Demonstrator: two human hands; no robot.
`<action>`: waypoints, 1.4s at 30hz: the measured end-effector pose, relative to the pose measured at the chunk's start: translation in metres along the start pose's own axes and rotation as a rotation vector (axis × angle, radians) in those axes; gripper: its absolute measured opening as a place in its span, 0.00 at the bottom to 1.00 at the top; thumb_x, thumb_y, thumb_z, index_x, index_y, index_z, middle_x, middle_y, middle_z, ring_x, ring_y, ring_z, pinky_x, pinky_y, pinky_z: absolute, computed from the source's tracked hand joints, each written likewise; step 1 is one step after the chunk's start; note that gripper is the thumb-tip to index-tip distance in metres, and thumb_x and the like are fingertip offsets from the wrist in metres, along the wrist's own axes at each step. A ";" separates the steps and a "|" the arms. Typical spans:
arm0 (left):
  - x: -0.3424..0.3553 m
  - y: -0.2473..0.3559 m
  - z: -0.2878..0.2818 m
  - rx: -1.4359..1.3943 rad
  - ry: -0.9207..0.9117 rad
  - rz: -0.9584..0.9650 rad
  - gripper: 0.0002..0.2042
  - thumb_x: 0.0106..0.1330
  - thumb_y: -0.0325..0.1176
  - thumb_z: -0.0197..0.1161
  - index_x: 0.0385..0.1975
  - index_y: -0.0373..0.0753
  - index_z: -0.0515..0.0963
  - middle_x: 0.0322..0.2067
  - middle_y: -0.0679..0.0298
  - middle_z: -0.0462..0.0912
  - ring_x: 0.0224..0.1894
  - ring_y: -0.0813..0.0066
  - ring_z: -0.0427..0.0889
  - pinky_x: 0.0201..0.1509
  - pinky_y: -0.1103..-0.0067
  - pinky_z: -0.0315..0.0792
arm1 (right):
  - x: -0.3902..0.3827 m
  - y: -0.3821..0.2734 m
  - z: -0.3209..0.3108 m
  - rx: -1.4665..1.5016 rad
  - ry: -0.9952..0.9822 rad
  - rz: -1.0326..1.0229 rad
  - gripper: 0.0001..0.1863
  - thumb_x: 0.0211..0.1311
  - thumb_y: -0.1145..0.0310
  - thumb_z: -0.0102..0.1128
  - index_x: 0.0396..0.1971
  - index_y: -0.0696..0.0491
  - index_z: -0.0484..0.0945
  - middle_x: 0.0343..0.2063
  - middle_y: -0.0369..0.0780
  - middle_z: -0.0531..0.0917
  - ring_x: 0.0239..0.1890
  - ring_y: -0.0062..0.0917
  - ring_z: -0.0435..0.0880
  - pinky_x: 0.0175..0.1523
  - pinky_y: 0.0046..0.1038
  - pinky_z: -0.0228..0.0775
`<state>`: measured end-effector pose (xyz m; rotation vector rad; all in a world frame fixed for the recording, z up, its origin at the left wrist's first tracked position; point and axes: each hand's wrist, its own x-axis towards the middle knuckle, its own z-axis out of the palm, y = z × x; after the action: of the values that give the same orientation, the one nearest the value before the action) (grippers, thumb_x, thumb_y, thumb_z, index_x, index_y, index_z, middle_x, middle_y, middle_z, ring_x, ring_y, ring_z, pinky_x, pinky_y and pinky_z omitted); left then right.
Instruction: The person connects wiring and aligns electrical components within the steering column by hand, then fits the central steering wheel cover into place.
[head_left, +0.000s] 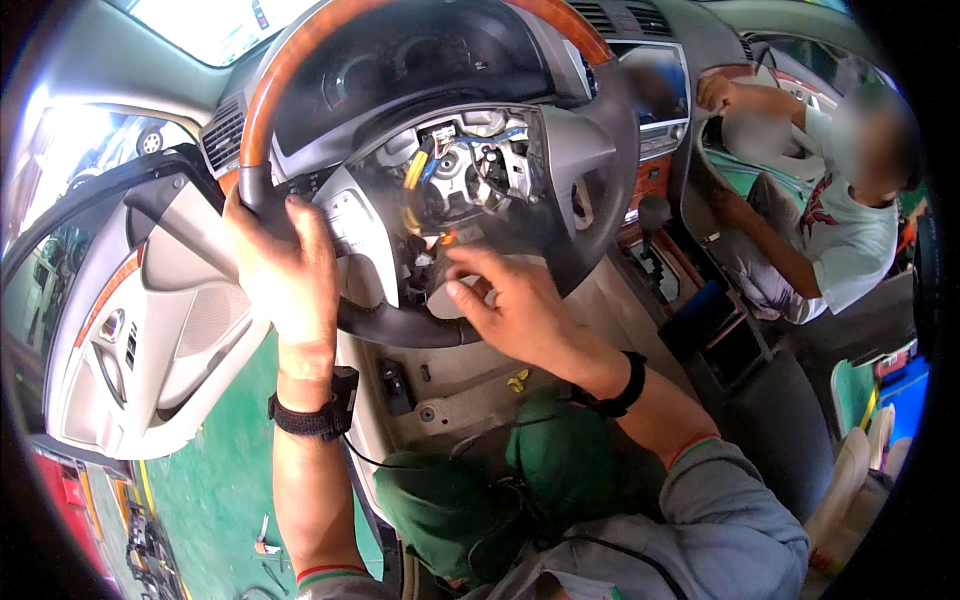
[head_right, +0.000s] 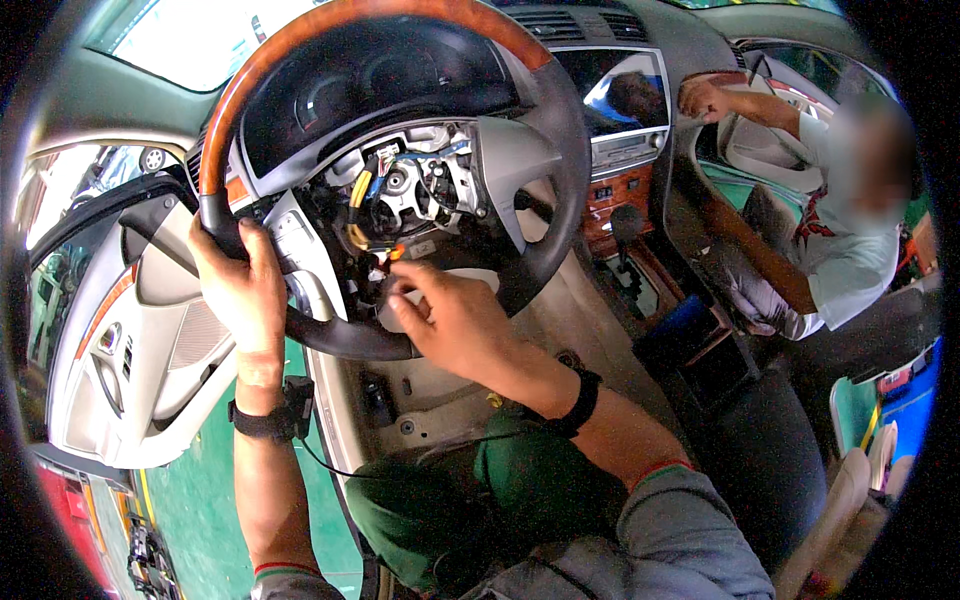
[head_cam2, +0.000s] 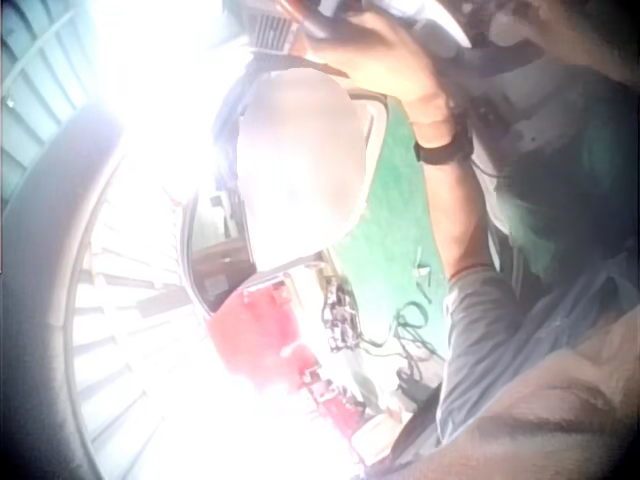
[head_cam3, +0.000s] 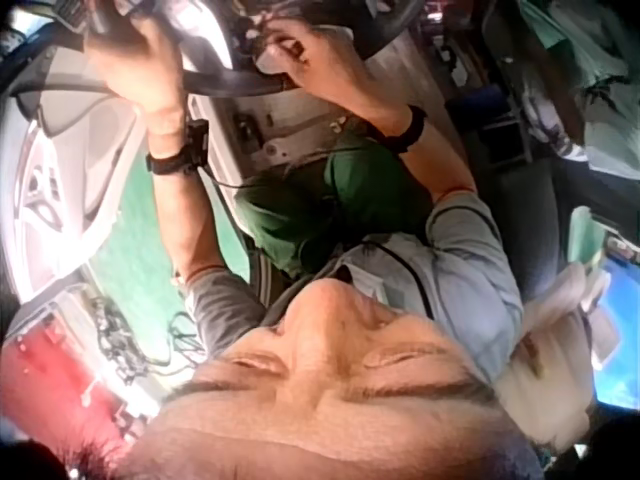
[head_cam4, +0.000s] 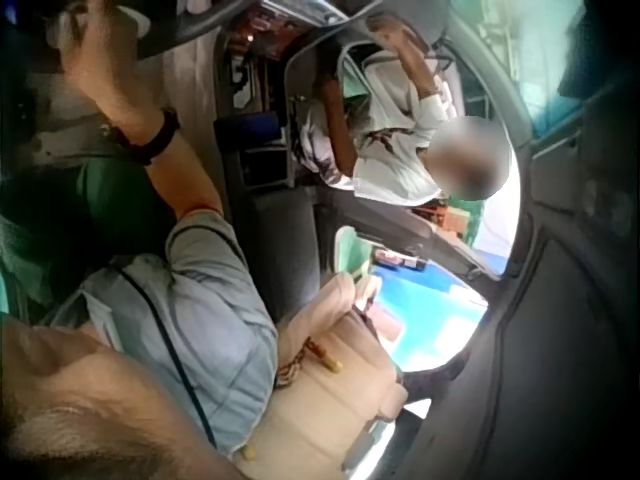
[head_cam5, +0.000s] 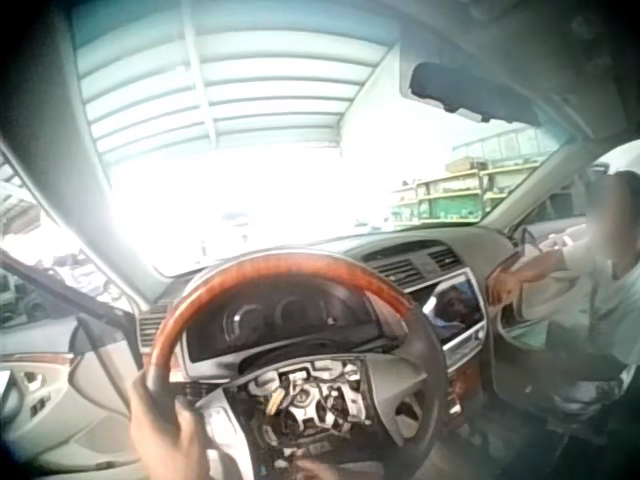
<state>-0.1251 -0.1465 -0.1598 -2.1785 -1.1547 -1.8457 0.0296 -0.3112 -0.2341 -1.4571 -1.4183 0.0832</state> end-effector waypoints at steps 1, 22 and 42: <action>-0.001 0.000 0.001 -0.001 0.011 0.011 0.23 0.70 0.37 0.63 0.61 0.32 0.70 0.40 0.47 0.82 0.38 0.55 0.84 0.47 0.66 0.77 | 0.001 0.006 -0.001 -0.078 0.051 -0.018 0.18 0.67 0.64 0.66 0.53 0.54 0.78 0.34 0.44 0.89 0.32 0.37 0.89 0.36 0.37 0.81; 0.005 0.003 -0.004 -0.060 -0.067 -0.049 0.24 0.69 0.35 0.62 0.62 0.31 0.69 0.45 0.43 0.81 0.44 0.46 0.84 0.51 0.62 0.78 | 0.091 0.024 0.013 -0.596 0.347 -0.116 0.15 0.67 0.64 0.64 0.46 0.58 0.82 0.35 0.49 0.84 0.36 0.44 0.88 0.42 0.41 0.83; 0.044 -0.004 -0.018 -0.271 -0.338 -0.228 0.17 0.72 0.42 0.66 0.38 0.29 0.80 0.23 0.54 0.83 0.26 0.69 0.81 0.36 0.70 0.76 | 0.101 0.028 0.010 -0.661 0.244 -0.127 0.15 0.68 0.61 0.64 0.35 0.59 0.76 0.32 0.50 0.84 0.34 0.45 0.88 0.40 0.42 0.83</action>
<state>-0.1423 -0.1313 -0.1180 -2.6957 -1.3261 -1.8617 0.0716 -0.2212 -0.1991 -1.8175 -1.3913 -0.6791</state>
